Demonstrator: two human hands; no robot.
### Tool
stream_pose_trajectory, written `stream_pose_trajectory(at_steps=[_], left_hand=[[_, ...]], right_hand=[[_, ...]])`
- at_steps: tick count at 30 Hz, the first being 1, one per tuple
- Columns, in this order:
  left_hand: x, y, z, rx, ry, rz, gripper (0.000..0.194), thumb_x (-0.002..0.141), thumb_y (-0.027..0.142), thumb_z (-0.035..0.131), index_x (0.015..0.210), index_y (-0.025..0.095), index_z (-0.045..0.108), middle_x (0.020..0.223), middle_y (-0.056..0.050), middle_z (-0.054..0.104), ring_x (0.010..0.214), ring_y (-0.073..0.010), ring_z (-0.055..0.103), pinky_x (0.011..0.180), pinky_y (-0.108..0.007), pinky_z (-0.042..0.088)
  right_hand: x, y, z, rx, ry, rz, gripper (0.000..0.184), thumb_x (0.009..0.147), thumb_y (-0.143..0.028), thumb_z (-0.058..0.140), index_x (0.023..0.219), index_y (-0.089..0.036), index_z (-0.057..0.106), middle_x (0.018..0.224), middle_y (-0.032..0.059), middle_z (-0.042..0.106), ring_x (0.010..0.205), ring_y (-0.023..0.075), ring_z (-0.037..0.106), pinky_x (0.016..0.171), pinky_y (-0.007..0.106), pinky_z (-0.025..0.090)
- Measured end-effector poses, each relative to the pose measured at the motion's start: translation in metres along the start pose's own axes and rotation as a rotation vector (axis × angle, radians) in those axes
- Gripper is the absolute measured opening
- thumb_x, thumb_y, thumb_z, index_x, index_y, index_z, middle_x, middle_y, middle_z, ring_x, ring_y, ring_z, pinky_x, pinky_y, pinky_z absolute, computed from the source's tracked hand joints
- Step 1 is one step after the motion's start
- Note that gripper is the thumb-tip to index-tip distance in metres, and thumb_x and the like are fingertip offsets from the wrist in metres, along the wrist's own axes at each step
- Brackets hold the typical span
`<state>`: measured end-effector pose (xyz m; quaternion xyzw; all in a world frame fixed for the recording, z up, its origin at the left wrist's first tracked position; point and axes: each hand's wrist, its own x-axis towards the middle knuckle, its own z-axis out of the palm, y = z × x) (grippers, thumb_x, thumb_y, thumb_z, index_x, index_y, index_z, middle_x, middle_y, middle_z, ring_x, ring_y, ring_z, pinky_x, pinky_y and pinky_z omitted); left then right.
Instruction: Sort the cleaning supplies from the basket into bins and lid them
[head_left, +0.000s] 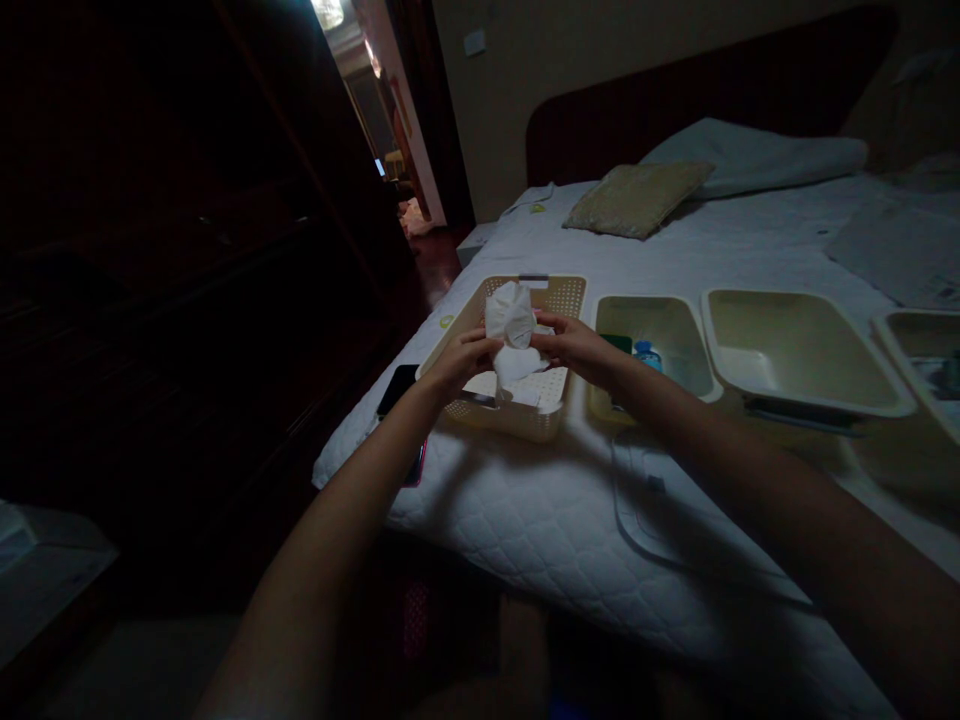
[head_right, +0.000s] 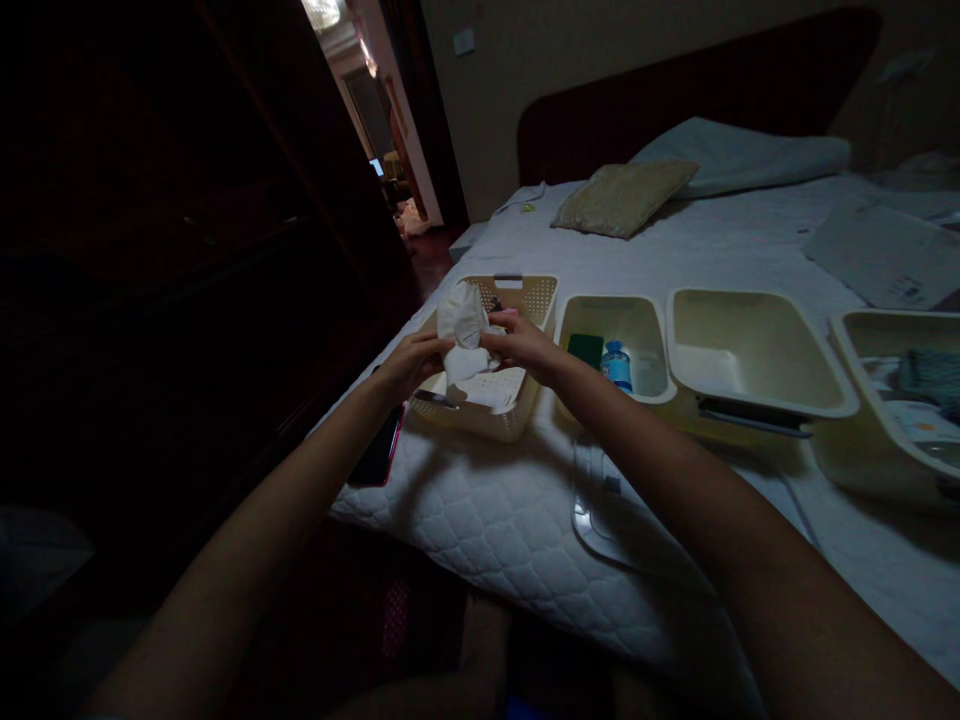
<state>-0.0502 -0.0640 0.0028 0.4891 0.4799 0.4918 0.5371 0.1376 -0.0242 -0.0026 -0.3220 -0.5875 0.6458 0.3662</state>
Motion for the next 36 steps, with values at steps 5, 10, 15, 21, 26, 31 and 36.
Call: stream_pose_trajectory(at_steps=[5,10,15,21,26,31,36], left_hand=[[-0.002,0.007,0.007,-0.075,-0.009,0.012,0.035,0.054,0.019,0.078,0.089,0.016,0.071,0.086,-0.003,0.071,0.079,-0.0154,0.063,0.077,-0.031,0.048],[0.000,0.006,0.008,-0.105,-0.026,0.035,0.025,0.054,0.015,0.071,0.078,0.012,0.071,0.079,-0.005,0.070,0.075,-0.0146,0.062,0.074,-0.029,0.049],[0.001,0.003,0.001,-0.121,-0.050,-0.026,0.027,0.055,0.020,0.067,0.080,0.012,0.071,0.078,-0.004,0.069,0.070,-0.0136,0.061,0.065,-0.026,0.048],[0.002,-0.002,-0.004,-0.026,-0.016,-0.001,0.027,0.056,0.028,0.077,0.078,0.016,0.068,0.076,0.000,0.065,0.069,-0.0108,0.059,0.067,-0.026,0.049],[0.005,-0.008,-0.007,0.195,0.043,0.106,0.024,0.055,0.022,0.073,0.077,0.014,0.068,0.073,0.001,0.064,0.065,-0.0095,0.055,0.066,-0.026,0.046],[0.004,-0.006,-0.004,0.445,0.075,0.308,0.015,0.064,0.014,0.065,0.079,0.013,0.068,0.080,-0.002,0.066,0.071,-0.0115,0.058,0.069,-0.026,0.047],[0.005,-0.004,0.001,0.532,0.077,0.441,0.024,0.068,0.008,0.060,0.090,0.014,0.067,0.097,-0.005,0.070,0.087,-0.0150,0.063,0.074,-0.026,0.050]], right_hand=[[0.001,0.000,0.000,0.117,-0.025,-0.032,0.022,0.063,-0.016,0.068,0.085,-0.017,0.069,0.072,0.0017,0.064,0.057,0.0101,0.053,0.053,0.024,0.046],[0.000,-0.002,0.001,0.124,-0.048,-0.029,0.018,0.059,-0.010,0.064,0.076,-0.015,0.070,0.073,0.0039,0.065,0.062,0.0118,0.057,0.060,0.026,0.051],[-0.001,-0.001,0.001,0.052,-0.021,-0.001,0.019,0.059,-0.006,0.059,0.072,-0.014,0.070,0.066,0.0027,0.064,0.059,0.0117,0.058,0.059,0.025,0.050],[-0.004,-0.004,0.003,-0.020,-0.018,0.001,0.015,0.065,-0.010,0.056,0.071,-0.015,0.069,0.072,0.0044,0.066,0.065,0.0131,0.059,0.063,0.026,0.050],[-0.003,-0.005,0.000,0.043,-0.011,-0.007,0.011,0.076,-0.026,0.056,0.073,-0.017,0.062,0.081,0.0058,0.066,0.072,0.0159,0.060,0.073,0.032,0.051],[0.004,0.003,-0.006,-0.123,0.088,-0.149,0.023,0.084,-0.040,0.060,0.092,-0.019,0.060,0.102,0.0072,0.064,0.083,0.0165,0.059,0.078,0.034,0.051],[0.011,0.012,-0.007,-0.330,0.063,-0.356,0.033,0.077,-0.043,0.068,0.099,-0.019,0.062,0.111,0.0093,0.064,0.103,0.0214,0.058,0.094,0.041,0.047]])
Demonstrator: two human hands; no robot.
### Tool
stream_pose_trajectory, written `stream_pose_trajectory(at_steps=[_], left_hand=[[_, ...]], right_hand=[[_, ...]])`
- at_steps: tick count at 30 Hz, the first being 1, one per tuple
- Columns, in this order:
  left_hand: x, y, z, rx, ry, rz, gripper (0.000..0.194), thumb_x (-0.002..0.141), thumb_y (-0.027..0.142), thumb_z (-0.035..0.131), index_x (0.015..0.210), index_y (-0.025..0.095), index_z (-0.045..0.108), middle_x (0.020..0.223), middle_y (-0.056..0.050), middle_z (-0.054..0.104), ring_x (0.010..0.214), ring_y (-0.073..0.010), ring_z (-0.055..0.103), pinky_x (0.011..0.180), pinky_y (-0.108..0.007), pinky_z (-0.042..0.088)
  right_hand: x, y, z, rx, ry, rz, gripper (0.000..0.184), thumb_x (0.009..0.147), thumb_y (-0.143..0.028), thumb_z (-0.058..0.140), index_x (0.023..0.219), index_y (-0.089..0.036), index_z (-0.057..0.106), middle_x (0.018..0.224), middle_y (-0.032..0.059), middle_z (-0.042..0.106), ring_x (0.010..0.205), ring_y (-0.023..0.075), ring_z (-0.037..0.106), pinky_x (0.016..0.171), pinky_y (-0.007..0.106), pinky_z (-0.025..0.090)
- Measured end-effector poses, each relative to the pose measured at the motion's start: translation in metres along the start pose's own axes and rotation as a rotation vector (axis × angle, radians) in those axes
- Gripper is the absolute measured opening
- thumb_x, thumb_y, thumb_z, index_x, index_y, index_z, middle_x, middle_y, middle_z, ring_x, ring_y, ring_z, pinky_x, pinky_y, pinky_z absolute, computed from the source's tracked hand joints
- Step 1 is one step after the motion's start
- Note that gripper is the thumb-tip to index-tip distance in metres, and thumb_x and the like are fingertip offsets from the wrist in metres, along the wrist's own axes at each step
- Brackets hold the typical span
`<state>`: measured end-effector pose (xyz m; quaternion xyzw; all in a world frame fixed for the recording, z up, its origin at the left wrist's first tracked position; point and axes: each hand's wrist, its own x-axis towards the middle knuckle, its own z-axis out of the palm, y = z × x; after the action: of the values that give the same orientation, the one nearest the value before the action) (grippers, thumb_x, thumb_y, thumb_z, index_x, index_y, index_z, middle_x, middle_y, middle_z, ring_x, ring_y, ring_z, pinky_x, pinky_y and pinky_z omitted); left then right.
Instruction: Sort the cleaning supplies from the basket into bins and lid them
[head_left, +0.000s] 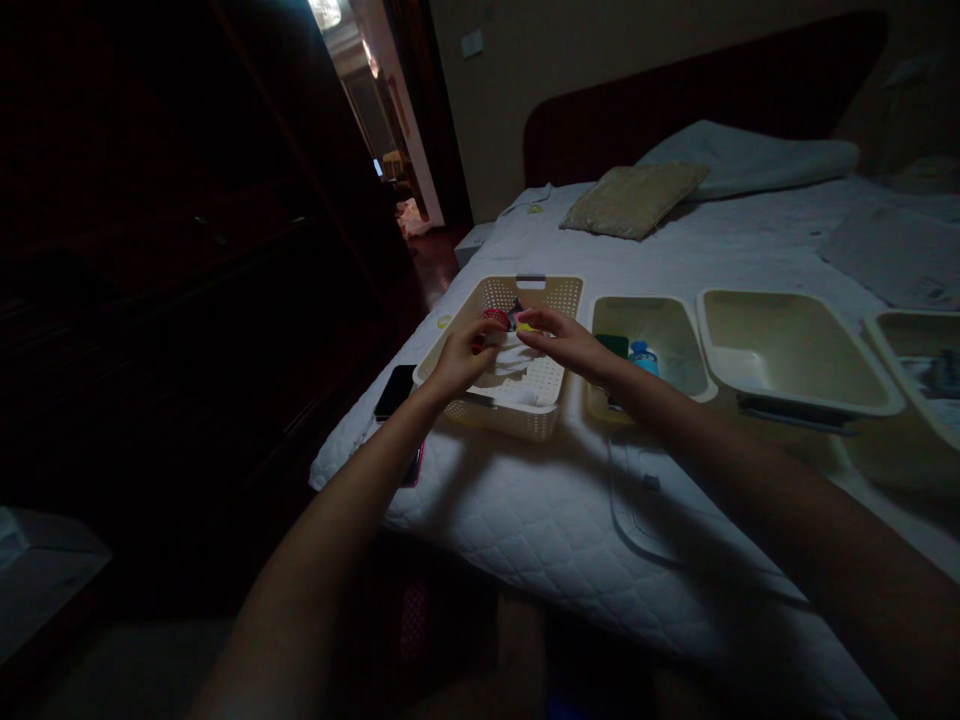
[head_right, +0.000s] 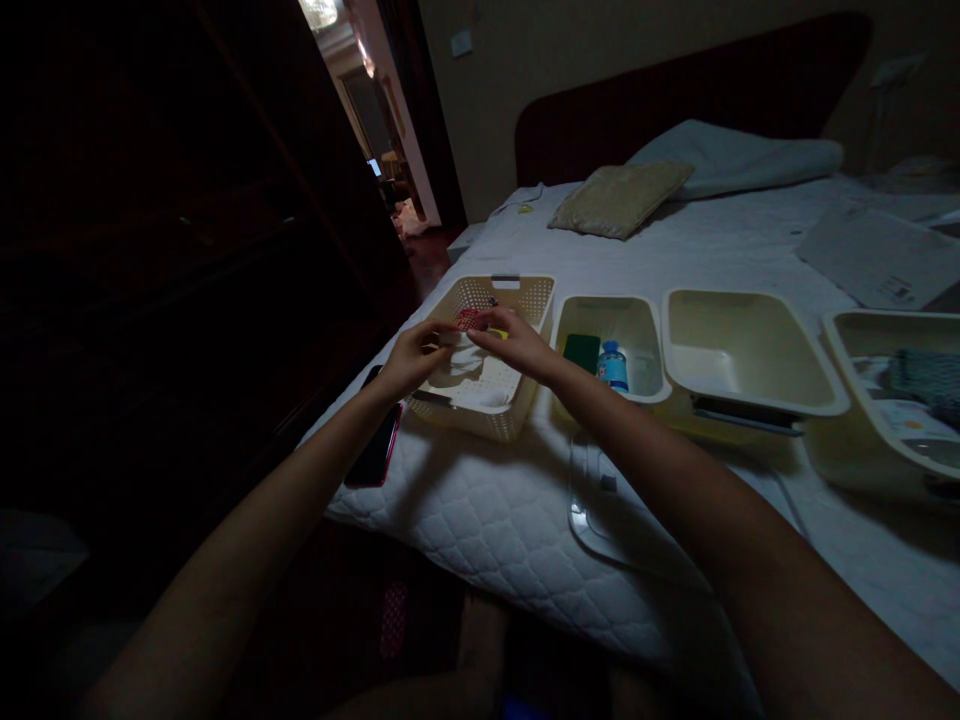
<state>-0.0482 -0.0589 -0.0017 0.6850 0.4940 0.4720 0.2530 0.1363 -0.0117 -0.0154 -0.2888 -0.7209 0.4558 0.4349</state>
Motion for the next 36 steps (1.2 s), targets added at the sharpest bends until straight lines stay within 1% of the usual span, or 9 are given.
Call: stream_pose_trajectory(at_steps=[3,7,10,13,16,21,23,29,36], left_hand=[[0.001,0.001,0.002,-0.034,-0.004,0.024,0.026,0.069,0.011,0.062,0.094,0.015,0.066,0.103,-0.007,0.069,0.091,-0.0160,0.064,0.075,-0.026,0.050],[-0.001,0.003,0.002,-0.137,-0.009,-0.009,0.034,0.070,0.022,0.070,0.103,0.017,0.064,0.109,-0.008,0.067,0.093,-0.0163,0.063,0.078,-0.026,0.049],[-0.003,0.002,0.003,-0.230,-0.037,-0.094,0.048,0.065,0.032,0.078,0.108,0.017,0.061,0.109,-0.009,0.067,0.093,-0.0165,0.062,0.080,-0.027,0.048],[-0.006,-0.003,0.004,-0.298,-0.143,-0.220,0.054,0.060,0.036,0.082,0.105,0.014,0.063,0.102,-0.009,0.068,0.089,-0.0169,0.063,0.080,-0.029,0.047],[-0.008,-0.006,0.004,-0.299,-0.226,-0.305,0.046,0.060,0.036,0.080,0.097,0.012,0.067,0.091,-0.006,0.068,0.078,-0.0151,0.061,0.073,-0.028,0.045],[-0.004,-0.005,0.006,-0.335,-0.138,-0.301,0.036,0.062,0.027,0.074,0.094,0.013,0.067,0.087,-0.003,0.067,0.075,-0.0134,0.059,0.072,-0.027,0.044],[-0.001,-0.003,0.009,-0.351,-0.100,-0.293,0.034,0.061,0.025,0.074,0.092,0.013,0.066,0.087,-0.003,0.067,0.077,-0.0137,0.060,0.073,-0.027,0.044],[0.015,0.013,0.036,-0.338,-0.118,-0.306,0.033,0.057,0.024,0.075,0.086,0.014,0.066,0.079,0.000,0.064,0.072,-0.0126,0.056,0.069,-0.026,0.042],[0.046,0.032,0.094,-0.280,-0.335,-0.237,0.016,0.063,0.029,0.072,0.068,0.015,0.065,0.071,-0.002,0.059,0.068,-0.0126,0.051,0.067,-0.027,0.039]], right_hand=[[0.000,-0.001,0.002,-0.056,-0.057,-0.080,0.034,0.072,-0.036,0.073,0.100,-0.019,0.063,0.113,0.0089,0.064,0.106,0.0222,0.058,0.096,0.041,0.047],[-0.003,-0.005,0.001,-0.098,-0.168,-0.020,0.029,0.074,-0.033,0.071,0.096,-0.015,0.066,0.097,0.0078,0.066,0.089,0.0194,0.061,0.081,0.034,0.052],[-0.005,-0.005,0.000,-0.095,-0.151,0.051,0.027,0.073,-0.030,0.070,0.094,-0.013,0.067,0.086,0.0060,0.065,0.075,0.0161,0.059,0.067,0.029,0.050],[-0.006,-0.001,-0.002,-0.092,-0.114,0.075,0.026,0.073,-0.028,0.069,0.095,-0.013,0.066,0.084,0.0048,0.064,0.069,0.0143,0.057,0.061,0.027,0.047],[-0.008,0.001,-0.003,-0.085,-0.109,0.076,0.027,0.074,-0.027,0.068,0.097,-0.014,0.065,0.088,0.0053,0.064,0.073,0.0141,0.058,0.063,0.027,0.049],[-0.014,-0.004,-0.007,0.092,-0.123,0.127,0.038,0.077,-0.034,0.067,0.110,-0.019,0.058,0.112,0.0086,0.061,0.083,0.0148,0.061,0.066,0.027,0.054],[-0.016,-0.006,-0.011,0.141,-0.104,0.169,0.039,0.077,-0.033,0.068,0.112,-0.021,0.055,0.114,0.0079,0.061,0.086,0.0150,0.061,0.067,0.026,0.055],[-0.020,-0.001,-0.041,0.085,0.088,0.176,0.032,0.069,-0.022,0.067,0.097,-0.019,0.054,0.089,0.0025,0.061,0.072,0.0129,0.056,0.066,0.027,0.049],[-0.045,0.011,-0.104,-0.031,0.254,0.229,0.031,0.065,-0.026,0.065,0.092,-0.020,0.053,0.077,-0.0002,0.056,0.069,0.0141,0.053,0.064,0.028,0.045]])
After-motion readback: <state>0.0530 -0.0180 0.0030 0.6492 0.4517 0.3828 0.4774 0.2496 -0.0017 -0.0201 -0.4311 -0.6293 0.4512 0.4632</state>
